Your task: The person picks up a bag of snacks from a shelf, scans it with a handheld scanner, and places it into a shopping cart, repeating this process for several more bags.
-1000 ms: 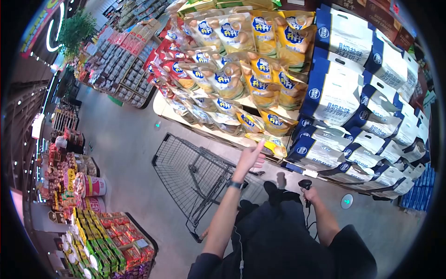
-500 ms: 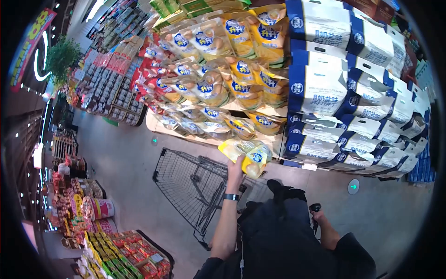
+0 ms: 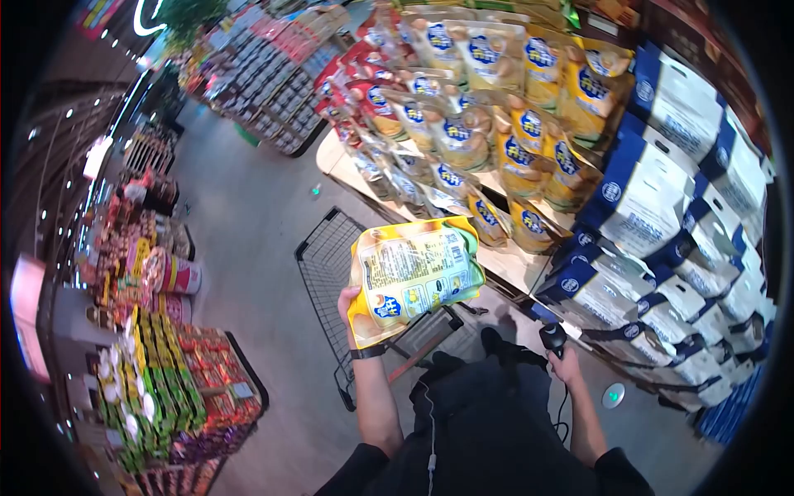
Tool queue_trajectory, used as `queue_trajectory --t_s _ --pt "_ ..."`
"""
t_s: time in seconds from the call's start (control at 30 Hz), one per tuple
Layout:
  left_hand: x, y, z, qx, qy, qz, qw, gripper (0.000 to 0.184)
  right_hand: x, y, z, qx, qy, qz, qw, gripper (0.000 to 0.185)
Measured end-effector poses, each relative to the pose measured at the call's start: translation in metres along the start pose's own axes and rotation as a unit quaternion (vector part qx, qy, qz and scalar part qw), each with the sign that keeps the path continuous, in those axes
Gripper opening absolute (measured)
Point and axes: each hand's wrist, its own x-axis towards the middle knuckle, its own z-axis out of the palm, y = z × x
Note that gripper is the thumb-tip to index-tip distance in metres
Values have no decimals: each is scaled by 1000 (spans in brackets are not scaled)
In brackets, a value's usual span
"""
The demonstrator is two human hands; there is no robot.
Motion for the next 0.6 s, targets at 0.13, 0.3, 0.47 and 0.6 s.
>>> queue_trajectory --t_s 0.13,0.3,0.47,0.6 --pt "-20 8 1 -16 -7 69 997 68 -29 -130 -25 28 65 -278 958 45" --pt "-43 20 26 -46 -44 100 993 73 -75 -278 -71 -1 -44 -409 911 45" --pt "-55 36 11 -28 -87 88 992 68 -78 -349 -66 -37 -131 -438 888 40" --pt "-78 41 11 -23 -68 122 990 65 -75 -364 -48 -53 -153 -460 873 37"
